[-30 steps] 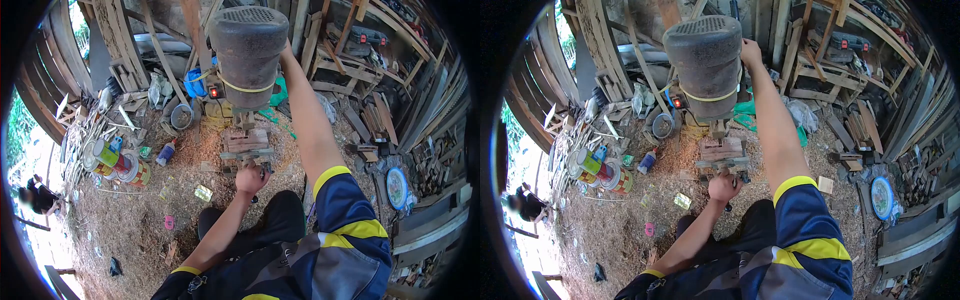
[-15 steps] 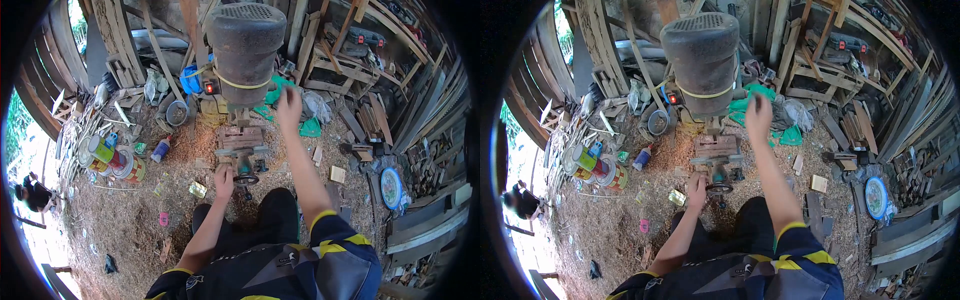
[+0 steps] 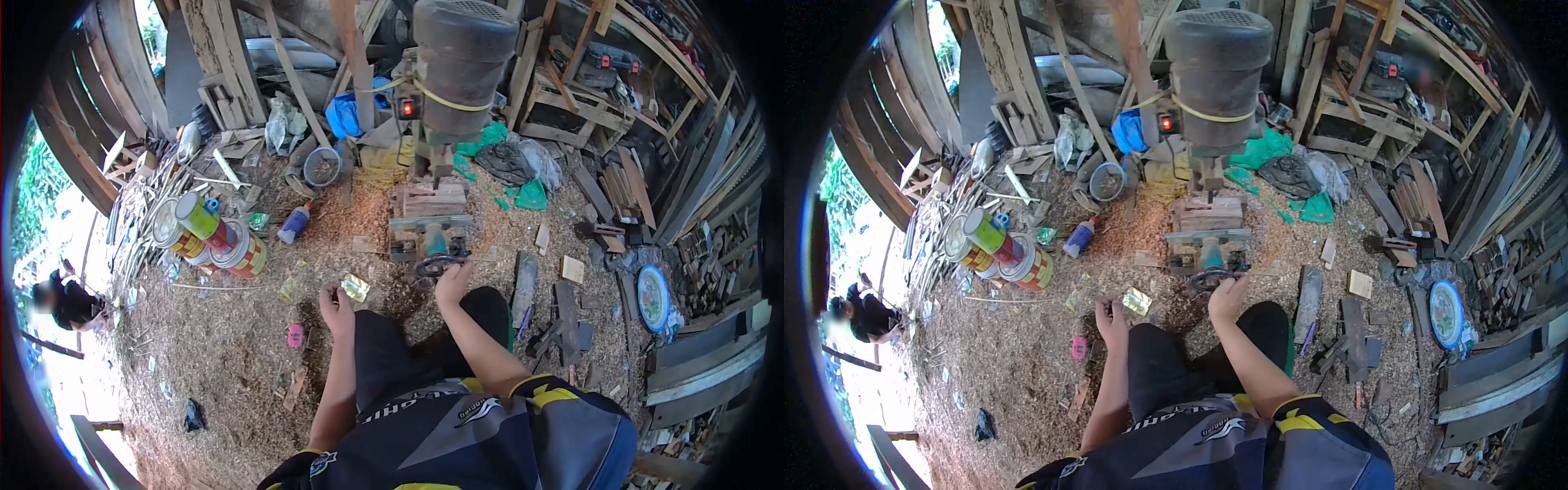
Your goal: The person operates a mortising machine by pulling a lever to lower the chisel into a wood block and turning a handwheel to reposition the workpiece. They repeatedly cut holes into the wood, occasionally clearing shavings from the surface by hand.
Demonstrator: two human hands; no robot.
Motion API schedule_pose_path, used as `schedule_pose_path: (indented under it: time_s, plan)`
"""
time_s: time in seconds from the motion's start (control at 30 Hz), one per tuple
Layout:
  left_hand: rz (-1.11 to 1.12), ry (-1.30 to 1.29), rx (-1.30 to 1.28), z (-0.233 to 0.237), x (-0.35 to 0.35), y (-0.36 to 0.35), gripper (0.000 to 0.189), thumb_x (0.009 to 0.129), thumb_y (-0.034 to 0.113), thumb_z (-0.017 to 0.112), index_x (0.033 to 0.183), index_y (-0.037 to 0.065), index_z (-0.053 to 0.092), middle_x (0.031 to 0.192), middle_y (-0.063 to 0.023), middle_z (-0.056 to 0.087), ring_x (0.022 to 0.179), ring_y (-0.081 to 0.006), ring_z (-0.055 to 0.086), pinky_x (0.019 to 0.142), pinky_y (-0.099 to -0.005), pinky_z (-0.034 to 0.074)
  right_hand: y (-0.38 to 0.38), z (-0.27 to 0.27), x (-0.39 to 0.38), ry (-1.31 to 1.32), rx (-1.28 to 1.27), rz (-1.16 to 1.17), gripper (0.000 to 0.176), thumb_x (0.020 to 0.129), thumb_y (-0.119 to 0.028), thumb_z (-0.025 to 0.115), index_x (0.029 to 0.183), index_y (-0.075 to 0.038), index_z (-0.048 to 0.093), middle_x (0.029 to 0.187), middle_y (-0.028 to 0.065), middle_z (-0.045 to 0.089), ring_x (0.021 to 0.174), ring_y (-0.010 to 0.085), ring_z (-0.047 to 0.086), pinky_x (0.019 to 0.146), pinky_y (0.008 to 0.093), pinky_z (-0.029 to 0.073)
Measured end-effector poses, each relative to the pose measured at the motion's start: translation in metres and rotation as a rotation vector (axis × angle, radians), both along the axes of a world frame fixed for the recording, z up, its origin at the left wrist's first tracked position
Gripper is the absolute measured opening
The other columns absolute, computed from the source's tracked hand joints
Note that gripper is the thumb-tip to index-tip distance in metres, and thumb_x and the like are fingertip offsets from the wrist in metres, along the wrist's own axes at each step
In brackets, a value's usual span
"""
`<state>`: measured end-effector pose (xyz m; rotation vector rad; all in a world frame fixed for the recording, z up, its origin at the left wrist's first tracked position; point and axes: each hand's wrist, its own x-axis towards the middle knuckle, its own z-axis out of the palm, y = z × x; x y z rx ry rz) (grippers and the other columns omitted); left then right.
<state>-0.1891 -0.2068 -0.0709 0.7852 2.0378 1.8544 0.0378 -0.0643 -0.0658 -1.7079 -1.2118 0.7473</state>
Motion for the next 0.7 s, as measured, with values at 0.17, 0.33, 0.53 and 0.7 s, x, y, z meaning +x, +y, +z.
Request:
schedule_pose_path:
  time_s: [0.17, 0.33, 0.53, 0.7]
  plan:
    - [0.044, 0.025, 0.006, -0.006, -0.009, -0.016, 0.009, 0.099, 0.006, 0.06, 0.105, 0.0, 0.063, 0.097, -0.0074, 0.064, 0.083, -0.0154, 0.06, 0.077, -0.0306, 0.049, -0.002, -0.015, -0.014, -0.09, -0.018, -0.139, 0.039, 0.103, -0.02, 0.045, 0.131, 0.008, 0.046, 0.13, 0.0305, 0.053, 0.123, 0.0512, 0.053, 0.106, 0.0563, 0.042]
    - [-0.014, 0.018, 0.007, -0.01, -0.003, -0.006, 0.008, 0.103, 0.009, 0.059, 0.105, 0.002, 0.062, 0.092, -0.0018, 0.061, 0.082, -0.009, 0.055, 0.076, -0.0275, 0.048, -0.009, 0.046, -0.016, -0.177, -0.3, 0.031, 0.06, 0.089, -0.009, 0.069, 0.139, 0.009, 0.04, 0.137, 0.0341, 0.051, 0.127, 0.0492, 0.056, 0.107, 0.0514, 0.048]
    - [-0.11, -0.011, -0.004, -0.001, 0.014, 0.019, 0.008, 0.101, 0.008, 0.061, 0.103, 0.0, 0.063, 0.095, -0.0073, 0.063, 0.082, -0.0152, 0.059, 0.075, -0.0306, 0.049, -0.006, 0.027, -0.016, -0.266, -0.382, 0.042, 0.073, 0.089, -0.013, 0.071, 0.147, 0.01, 0.034, 0.142, 0.0321, 0.053, 0.119, 0.0445, 0.064, 0.099, 0.0523, 0.054]
    - [-0.111, 0.069, -0.042, -0.003, 0.036, 0.041, 0.008, 0.102, 0.007, 0.059, 0.102, 0.0, 0.062, 0.094, -0.0074, 0.063, 0.084, -0.0154, 0.06, 0.079, -0.0327, 0.05, 0.0, 0.011, 0.02, -0.242, -0.057, 0.005, 0.051, 0.095, -0.006, 0.06, 0.143, 0.001, 0.045, 0.127, 0.027, 0.065, 0.107, 0.0467, 0.068, 0.093, 0.0551, 0.054]
